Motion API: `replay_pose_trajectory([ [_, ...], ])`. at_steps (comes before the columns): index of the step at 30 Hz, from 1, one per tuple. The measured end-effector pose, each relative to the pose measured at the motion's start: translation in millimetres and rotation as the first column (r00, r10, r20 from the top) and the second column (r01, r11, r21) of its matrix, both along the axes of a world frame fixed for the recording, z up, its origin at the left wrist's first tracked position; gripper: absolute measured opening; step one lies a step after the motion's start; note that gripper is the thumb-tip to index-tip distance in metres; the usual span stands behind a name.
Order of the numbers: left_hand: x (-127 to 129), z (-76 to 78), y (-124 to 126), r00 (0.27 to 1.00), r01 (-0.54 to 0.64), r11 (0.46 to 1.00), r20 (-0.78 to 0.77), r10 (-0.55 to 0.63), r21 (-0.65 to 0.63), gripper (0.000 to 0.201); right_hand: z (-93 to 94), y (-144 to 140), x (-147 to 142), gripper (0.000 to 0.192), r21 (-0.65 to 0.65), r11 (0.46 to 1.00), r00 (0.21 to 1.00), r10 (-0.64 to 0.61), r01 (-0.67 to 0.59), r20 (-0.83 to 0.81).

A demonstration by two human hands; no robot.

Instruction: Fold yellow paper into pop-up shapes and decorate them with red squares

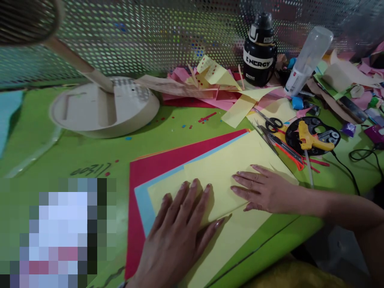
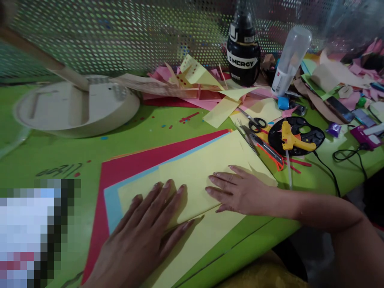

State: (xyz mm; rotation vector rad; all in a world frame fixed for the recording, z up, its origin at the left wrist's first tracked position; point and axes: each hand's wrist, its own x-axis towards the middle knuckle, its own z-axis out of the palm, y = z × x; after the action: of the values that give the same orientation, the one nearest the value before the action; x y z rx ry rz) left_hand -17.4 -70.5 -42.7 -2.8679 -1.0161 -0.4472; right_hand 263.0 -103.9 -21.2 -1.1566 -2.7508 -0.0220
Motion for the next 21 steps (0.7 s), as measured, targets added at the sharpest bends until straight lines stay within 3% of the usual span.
replay_pose_trajectory([
  [21, 4.4, -0.1, 2.8, 1.0, -0.017, 1.0, 0.023, 0.017, -0.006, 0.072, -2.9, 0.8, -0.2, 0.054, 0.02, 1.0, 0.999, -0.019, 0.018, 0.033],
])
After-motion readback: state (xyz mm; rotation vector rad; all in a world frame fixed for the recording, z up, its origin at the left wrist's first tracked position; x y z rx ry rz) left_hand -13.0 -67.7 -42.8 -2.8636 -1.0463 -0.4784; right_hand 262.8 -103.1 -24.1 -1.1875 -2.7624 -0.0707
